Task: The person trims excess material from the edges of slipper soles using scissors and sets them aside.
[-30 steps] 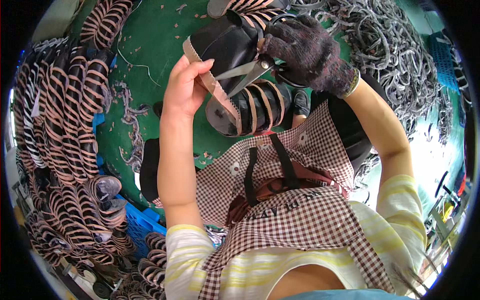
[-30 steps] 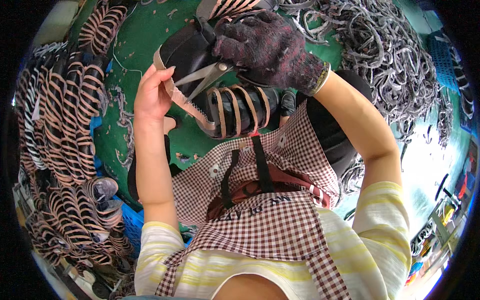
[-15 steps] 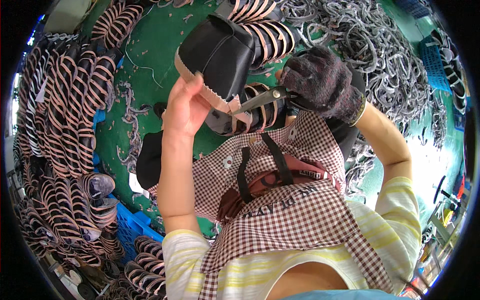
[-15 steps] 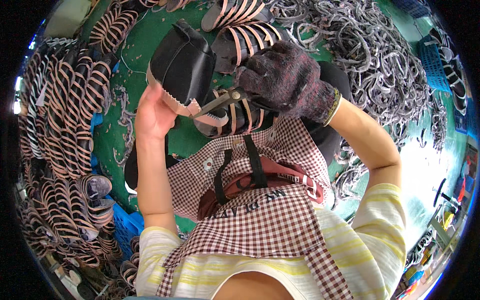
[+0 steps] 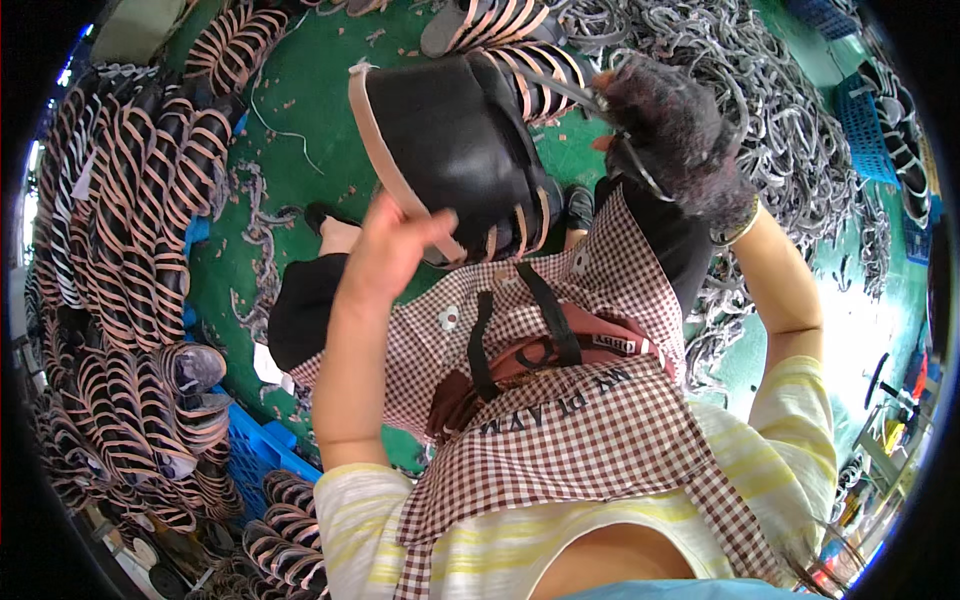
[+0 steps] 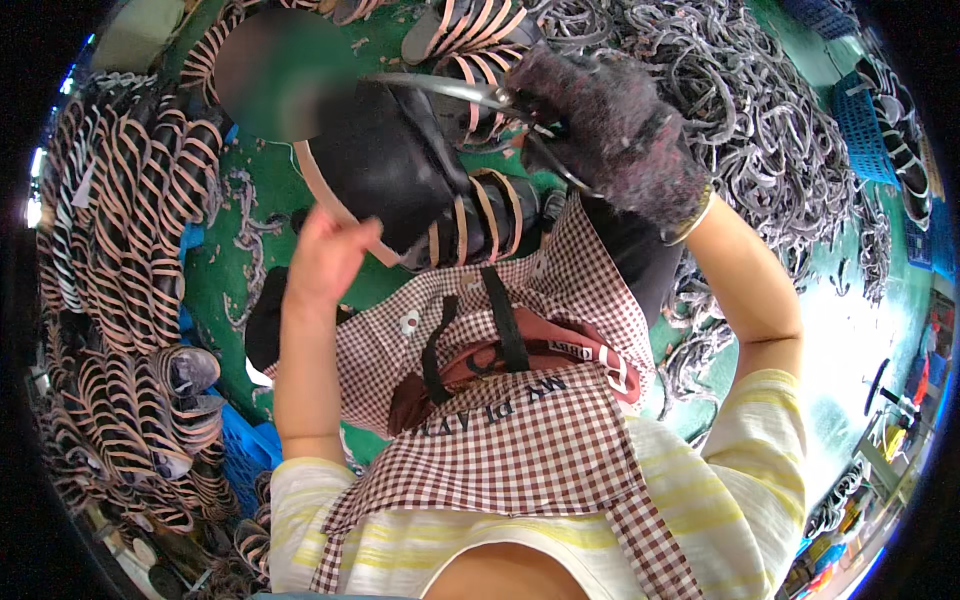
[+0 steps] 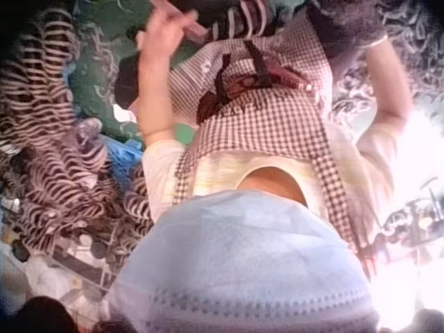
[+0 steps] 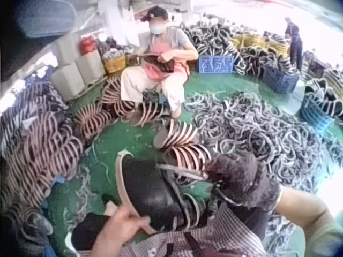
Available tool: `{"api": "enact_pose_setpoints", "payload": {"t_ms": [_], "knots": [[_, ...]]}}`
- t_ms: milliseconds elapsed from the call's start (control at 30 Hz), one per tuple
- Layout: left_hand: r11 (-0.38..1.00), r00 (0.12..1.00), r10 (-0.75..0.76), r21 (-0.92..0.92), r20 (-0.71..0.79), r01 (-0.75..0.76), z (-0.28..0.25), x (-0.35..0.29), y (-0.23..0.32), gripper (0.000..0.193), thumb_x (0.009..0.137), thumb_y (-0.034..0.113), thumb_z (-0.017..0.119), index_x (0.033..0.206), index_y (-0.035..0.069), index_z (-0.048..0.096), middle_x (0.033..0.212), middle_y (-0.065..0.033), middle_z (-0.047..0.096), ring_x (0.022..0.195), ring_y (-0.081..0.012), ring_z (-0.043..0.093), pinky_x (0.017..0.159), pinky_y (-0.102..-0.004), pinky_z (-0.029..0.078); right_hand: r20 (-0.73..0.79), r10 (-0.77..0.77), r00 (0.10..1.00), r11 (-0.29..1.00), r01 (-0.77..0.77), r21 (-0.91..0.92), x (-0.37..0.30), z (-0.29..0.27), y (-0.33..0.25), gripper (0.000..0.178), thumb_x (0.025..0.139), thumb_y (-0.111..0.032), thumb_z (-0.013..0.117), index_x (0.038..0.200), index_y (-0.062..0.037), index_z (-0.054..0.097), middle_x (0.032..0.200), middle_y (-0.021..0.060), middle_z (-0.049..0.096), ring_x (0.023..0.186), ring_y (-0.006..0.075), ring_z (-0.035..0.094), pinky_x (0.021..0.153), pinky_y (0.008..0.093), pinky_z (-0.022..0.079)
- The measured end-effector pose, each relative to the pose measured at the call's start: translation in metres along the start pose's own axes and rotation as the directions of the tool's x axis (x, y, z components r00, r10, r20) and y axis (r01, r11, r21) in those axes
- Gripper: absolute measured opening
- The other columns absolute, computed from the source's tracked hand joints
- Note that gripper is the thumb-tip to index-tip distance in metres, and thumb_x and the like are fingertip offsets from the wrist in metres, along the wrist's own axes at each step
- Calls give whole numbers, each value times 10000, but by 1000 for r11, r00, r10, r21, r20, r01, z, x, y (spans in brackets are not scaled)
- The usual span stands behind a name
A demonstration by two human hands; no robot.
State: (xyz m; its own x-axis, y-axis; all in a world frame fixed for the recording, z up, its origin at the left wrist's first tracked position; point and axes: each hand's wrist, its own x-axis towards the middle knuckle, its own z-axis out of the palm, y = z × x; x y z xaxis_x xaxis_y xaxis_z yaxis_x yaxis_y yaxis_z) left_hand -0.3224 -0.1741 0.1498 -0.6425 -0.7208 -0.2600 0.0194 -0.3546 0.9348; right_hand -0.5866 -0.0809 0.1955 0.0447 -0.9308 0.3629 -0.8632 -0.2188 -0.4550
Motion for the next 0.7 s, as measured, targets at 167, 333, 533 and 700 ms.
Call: {"api": "enact_pose_setpoints", "payload": {"t_ms": [167, 333, 533, 700], "knots": [[838, 964, -21, 531, 263, -127, -24, -40, -22, 128, 747, 36, 622, 866, -2, 594, 730, -47, 605, 697, -111, 565, 625, -272, 449, -6, -155, 988, 975, 152, -160, 10, -9, 2, 374, 635, -233, 673, 973, -115, 564, 887, 93, 580, 808, 291, 565, 679, 388, 438], [803, 933, 56, 539, 356, -254, -3, -56, -13, 191, 732, 32, 620, 914, -12, 586, 859, -115, 622, 790, -240, 592, 702, -316, 450, 32, -266, 963, 937, 267, -228, 13, -7, -3, 394, 643, -232, 662, 1002, -109, 558, 967, 96, 566, 857, 294, 560, 707, 388, 436], [753, 884, 46, 565, 465, -336, -5, -58, -14, 320, 701, 7, 601, 1020, 18, 573, 1056, -163, 568, 989, -364, 513, 841, -382, 406, 0, -293, 956, 931, 285, -227, 8, -4, -2, 407, 678, -249, 652, 1043, -96, 556, 901, 126, 600, 759, 306, 594, 642, 372, 473], [753, 941, -194, 657, 276, -38, 2, -45, 2, 161, 725, 33, 630, 869, -17, 577, 934, -139, 590, 862, -230, 575, 748, -300, 436, 2, 32, 999, 993, -32, -117, 1, -6, -2, 392, 595, -199, 725, 943, -91, 581, 841, 105, 586, 732, 309, 560, 662, 371, 439]]}}
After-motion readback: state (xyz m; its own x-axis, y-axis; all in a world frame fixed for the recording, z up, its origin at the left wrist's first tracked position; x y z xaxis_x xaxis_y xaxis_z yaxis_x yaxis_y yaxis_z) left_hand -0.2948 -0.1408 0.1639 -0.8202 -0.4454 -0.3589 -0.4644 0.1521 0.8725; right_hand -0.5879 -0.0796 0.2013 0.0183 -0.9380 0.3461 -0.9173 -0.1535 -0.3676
